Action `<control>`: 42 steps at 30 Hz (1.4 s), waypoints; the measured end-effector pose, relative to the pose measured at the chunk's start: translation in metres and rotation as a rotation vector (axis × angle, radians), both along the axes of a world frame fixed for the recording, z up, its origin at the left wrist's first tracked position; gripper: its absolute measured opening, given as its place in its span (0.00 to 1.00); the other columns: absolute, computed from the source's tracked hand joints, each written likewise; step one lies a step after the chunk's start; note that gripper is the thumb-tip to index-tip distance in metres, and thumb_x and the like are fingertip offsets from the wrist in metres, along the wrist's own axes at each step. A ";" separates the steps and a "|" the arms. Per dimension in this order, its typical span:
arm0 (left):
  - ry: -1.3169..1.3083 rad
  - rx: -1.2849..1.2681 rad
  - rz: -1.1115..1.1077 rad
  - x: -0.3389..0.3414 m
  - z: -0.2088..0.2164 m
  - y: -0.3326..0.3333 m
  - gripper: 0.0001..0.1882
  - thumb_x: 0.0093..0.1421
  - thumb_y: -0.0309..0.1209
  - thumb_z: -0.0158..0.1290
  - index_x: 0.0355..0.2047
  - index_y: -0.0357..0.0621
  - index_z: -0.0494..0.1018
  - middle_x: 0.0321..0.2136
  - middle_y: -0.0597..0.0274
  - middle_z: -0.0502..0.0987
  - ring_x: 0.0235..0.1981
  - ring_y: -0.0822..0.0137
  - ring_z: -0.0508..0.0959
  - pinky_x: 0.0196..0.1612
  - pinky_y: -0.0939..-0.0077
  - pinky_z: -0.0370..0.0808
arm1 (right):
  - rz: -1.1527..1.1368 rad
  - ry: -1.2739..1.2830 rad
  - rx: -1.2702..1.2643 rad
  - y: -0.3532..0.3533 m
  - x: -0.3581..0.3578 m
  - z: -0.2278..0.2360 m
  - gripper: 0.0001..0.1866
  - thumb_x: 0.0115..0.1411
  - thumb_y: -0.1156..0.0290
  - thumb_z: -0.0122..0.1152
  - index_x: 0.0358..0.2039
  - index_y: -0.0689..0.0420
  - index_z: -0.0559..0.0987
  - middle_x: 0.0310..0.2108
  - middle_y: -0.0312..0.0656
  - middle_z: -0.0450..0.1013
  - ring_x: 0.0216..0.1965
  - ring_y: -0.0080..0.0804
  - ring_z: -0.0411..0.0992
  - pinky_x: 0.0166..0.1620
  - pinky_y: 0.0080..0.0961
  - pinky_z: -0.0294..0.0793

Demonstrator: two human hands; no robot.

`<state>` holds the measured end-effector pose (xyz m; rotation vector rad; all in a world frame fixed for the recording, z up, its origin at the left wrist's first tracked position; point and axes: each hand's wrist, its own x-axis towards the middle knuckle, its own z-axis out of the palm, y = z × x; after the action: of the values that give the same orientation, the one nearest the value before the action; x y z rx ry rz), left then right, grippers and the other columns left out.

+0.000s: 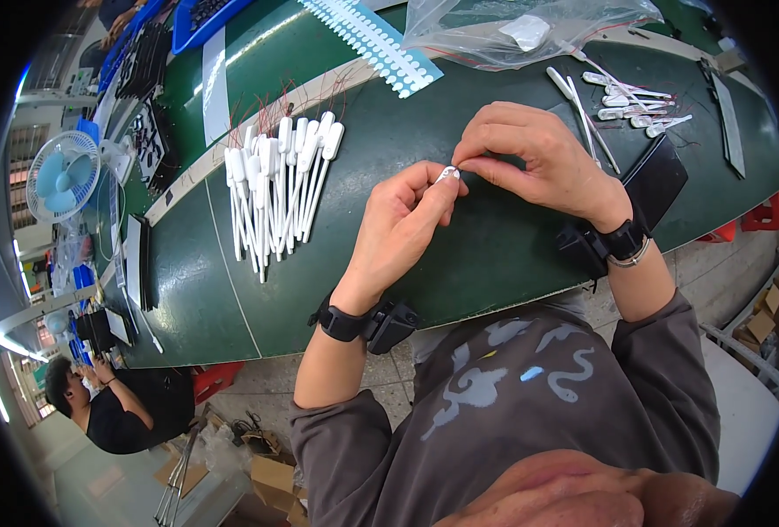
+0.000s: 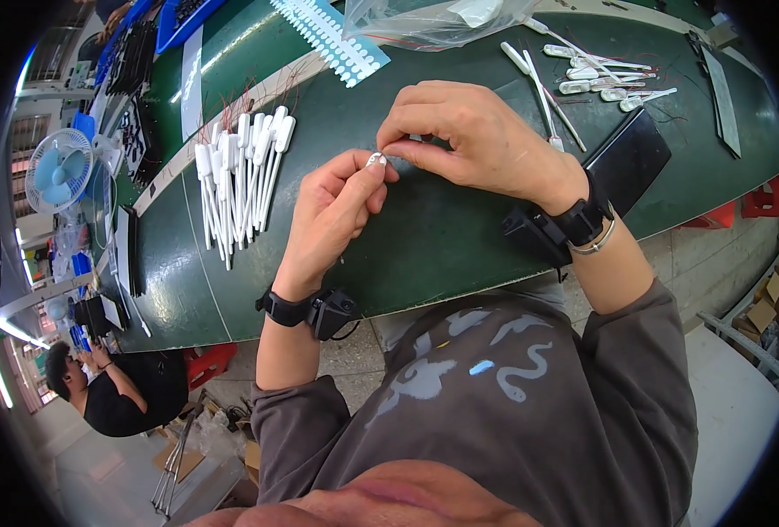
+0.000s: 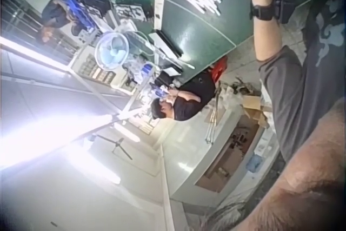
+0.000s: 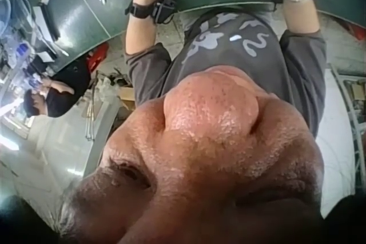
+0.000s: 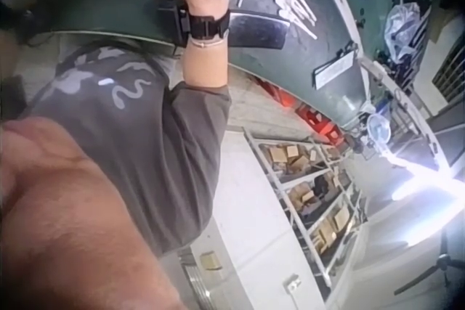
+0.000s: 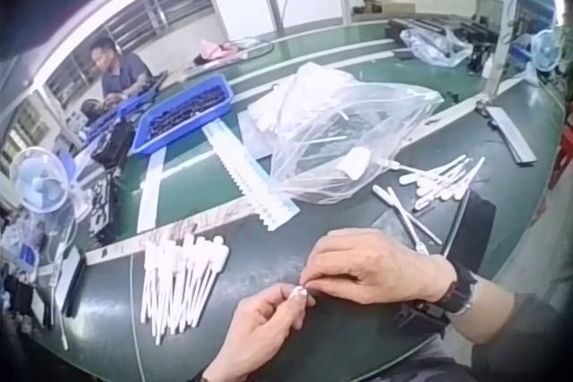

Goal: The person assembles a light fixture by hand, threading a wire through a white plastic housing, fitting a small circuit board into it, and pressing a cover over the components.

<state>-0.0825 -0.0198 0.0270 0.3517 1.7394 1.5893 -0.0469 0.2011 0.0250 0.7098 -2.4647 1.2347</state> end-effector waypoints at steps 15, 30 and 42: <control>-0.023 0.021 0.030 0.000 -0.002 -0.001 0.10 0.70 0.34 0.52 0.38 0.42 0.78 0.22 0.75 0.71 0.14 0.89 0.56 0.17 0.87 0.48 | -0.024 -0.183 -0.057 -0.005 0.005 0.006 0.03 0.59 0.79 0.65 0.35 0.61 0.81 0.29 0.38 0.73 0.29 0.27 0.71 0.29 0.22 0.68; 0.428 -0.140 0.160 0.009 -0.014 0.004 0.09 0.65 0.30 0.56 0.34 0.35 0.79 0.18 0.66 0.73 0.19 0.79 0.66 0.23 0.79 0.64 | -0.039 -0.691 -0.366 -0.007 0.004 0.001 0.07 0.65 0.71 0.64 0.36 0.62 0.82 0.22 0.25 0.70 0.25 0.09 0.61 0.29 0.14 0.60; 0.468 -0.214 0.117 0.007 -0.011 0.002 0.13 0.69 0.34 0.54 0.34 0.36 0.80 0.19 0.73 0.73 0.22 0.83 0.69 0.26 0.85 0.63 | -0.090 -0.667 -0.355 -0.012 0.006 -0.004 0.07 0.65 0.71 0.65 0.37 0.62 0.82 0.23 0.26 0.71 0.27 0.09 0.63 0.30 0.13 0.62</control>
<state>-0.0756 -0.0174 0.0155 0.5578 2.2995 1.4591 -0.0409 0.1894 0.0214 0.0867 -2.5839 2.0560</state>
